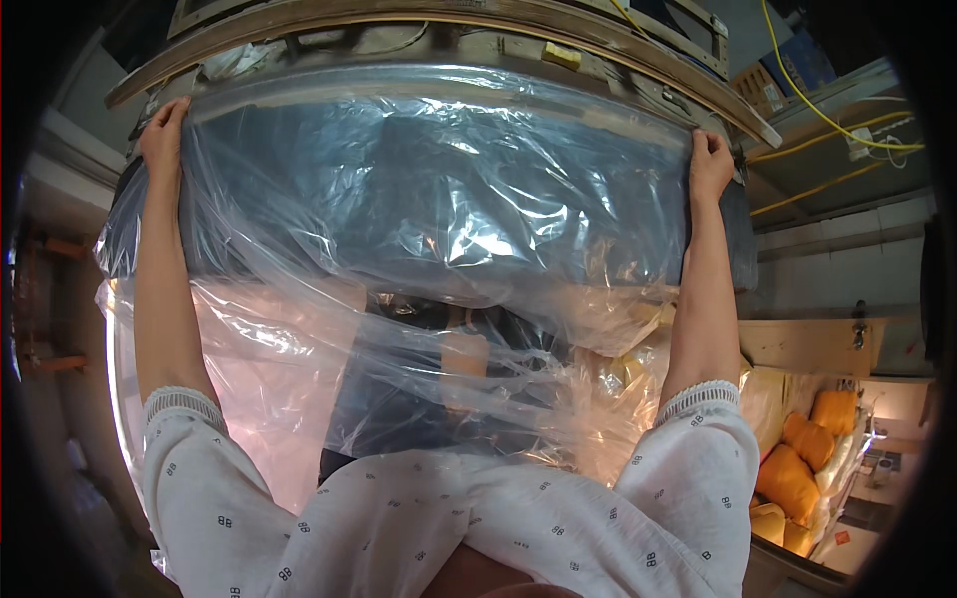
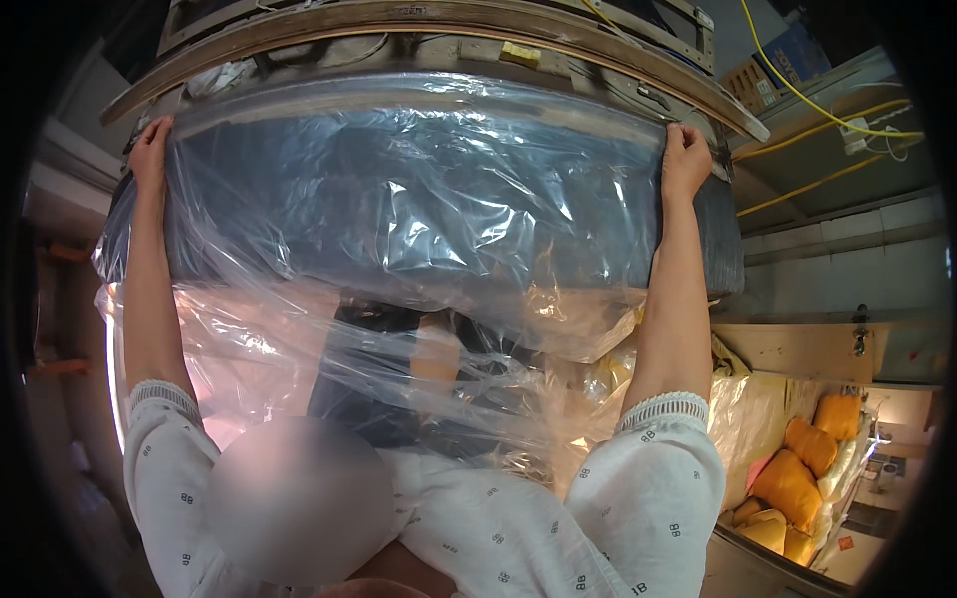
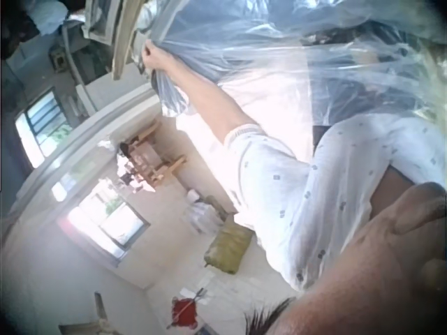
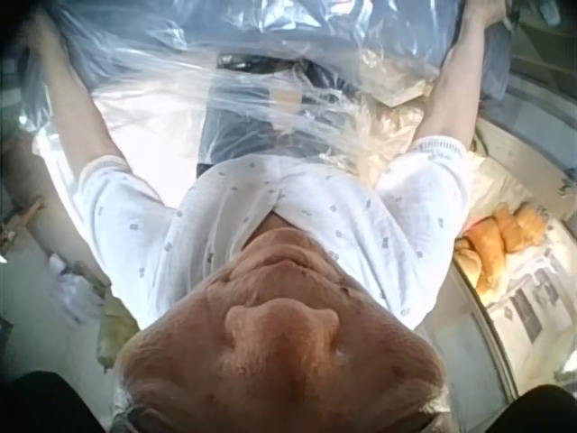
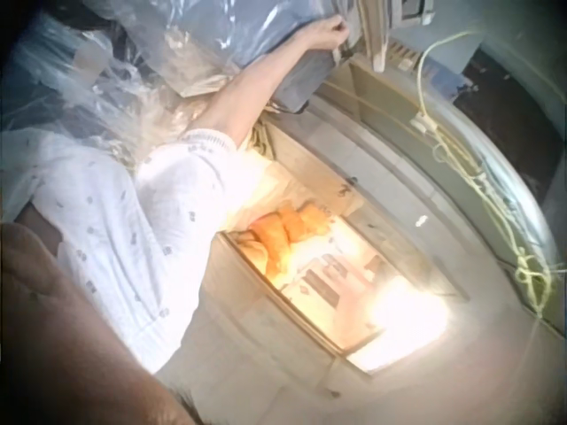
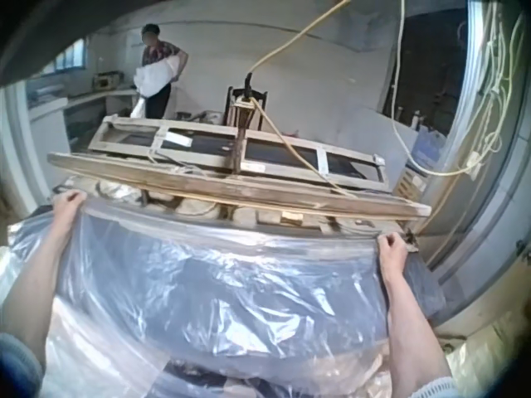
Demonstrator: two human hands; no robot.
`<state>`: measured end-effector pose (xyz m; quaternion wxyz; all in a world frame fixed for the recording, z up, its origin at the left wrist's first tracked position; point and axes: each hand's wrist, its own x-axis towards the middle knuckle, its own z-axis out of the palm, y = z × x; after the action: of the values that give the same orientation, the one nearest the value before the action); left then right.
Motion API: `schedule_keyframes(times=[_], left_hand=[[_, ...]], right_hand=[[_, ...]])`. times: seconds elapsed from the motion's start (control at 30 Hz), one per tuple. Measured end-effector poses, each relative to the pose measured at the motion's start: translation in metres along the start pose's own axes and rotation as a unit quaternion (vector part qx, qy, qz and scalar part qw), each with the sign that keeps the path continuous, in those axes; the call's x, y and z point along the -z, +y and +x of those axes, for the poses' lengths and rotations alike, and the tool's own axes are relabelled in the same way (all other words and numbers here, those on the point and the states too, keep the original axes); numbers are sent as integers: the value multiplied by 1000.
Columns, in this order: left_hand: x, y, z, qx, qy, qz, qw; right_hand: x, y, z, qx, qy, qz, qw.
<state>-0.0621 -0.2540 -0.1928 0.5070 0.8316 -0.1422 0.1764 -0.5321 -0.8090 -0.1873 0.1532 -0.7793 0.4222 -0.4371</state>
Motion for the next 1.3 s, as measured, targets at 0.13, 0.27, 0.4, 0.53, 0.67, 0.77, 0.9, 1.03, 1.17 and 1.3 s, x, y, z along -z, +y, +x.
schedule_keyframes(times=[0.13, 0.27, 0.4, 0.53, 0.67, 0.77, 0.9, 1.03, 1.17, 1.3], left_hand=[[9, -23, 15, -10, -9, 17, 1000], [6, -32, 16, -7, -12, 69, 998], [14, -43, 19, -9, -13, 31, 999], [18, -23, 9, 54, -27, -25, 998], [23, -27, 13, 95, -32, -28, 995], [29, -32, 11, -28, -18, 16, 999], [49, -12, 3, -68, -87, -11, 994], [108, -1, -19, -65, -70, 56, 994], [56, 58, -96, -94, -160, 93, 978], [-28, 92, -135, -267, -187, 36, 945]], right_hand=[[-8, 4, 4, 34, 75, -64, 995], [-7, 8, 2, 9, 64, -40, 997], [-8, 17, 8, -9, 51, -32, 998], [-3, 30, 15, -48, 51, 23, 997], [-3, 25, 17, -56, 62, 5, 996], [-6, 20, 18, -116, 42, -62, 990], [15, -21, -19, -111, -14, -233, 966], [37, -7, -31, 189, -138, -35, 972], [100, 47, -30, 45, -134, 40, 989], [176, 68, 2, 121, -47, -332, 934]])
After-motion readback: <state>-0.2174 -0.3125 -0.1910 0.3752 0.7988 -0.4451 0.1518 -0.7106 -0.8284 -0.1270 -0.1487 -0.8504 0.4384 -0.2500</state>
